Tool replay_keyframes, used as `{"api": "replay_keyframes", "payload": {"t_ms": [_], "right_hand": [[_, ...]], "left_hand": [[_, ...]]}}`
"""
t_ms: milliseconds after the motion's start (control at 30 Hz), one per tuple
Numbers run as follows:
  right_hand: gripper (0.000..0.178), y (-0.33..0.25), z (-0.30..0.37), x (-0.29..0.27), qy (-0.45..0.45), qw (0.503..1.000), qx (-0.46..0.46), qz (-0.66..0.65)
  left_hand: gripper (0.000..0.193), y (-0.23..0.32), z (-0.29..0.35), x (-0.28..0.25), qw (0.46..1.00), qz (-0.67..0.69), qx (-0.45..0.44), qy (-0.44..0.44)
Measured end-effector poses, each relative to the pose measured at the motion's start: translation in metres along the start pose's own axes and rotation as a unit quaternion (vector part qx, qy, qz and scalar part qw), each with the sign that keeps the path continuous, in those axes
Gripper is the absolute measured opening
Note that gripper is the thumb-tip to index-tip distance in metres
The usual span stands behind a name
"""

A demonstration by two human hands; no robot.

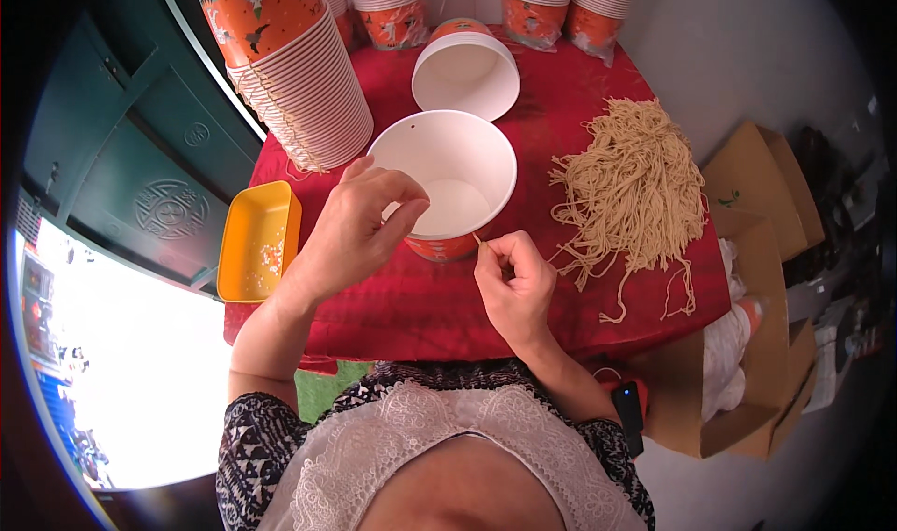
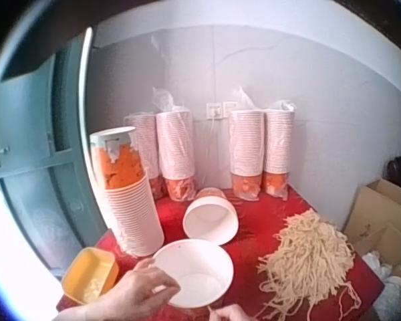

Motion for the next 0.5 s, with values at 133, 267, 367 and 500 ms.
{"api": "replay_keyframes", "payload": {"t_ms": [133,267,367,500], "right_hand": [[0.017,0.0,-0.003,0.002,-0.001,1.0,-0.003,0.007],[0.017,-0.001,-0.006,0.005,0.005,1.0,-0.016,0.026],[0.016,0.0,-0.008,0.006,0.011,1.0,-0.016,0.02],[0.014,0.0,-0.009,0.008,0.008,1.0,-0.012,0.008]], "left_hand": [[0.008,0.0,-0.005,0.006,0.997,0.04,-0.03,-0.053],[0.023,-0.001,-0.013,0.018,0.991,0.06,0.007,-0.123],[0.028,-0.002,-0.025,0.03,0.98,0.044,0.081,-0.177],[0.026,-0.003,-0.036,0.036,0.965,0.056,0.084,-0.244]]}}
Point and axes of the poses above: each hand's wrist, its own z-axis away from the middle knuckle, its own x-axis out of the palm, y = z × x, the point moved 5 cm from there along -z, towards the middle knuckle, and after that the axes turned 3 degrees about x, right-handed, at the moved point
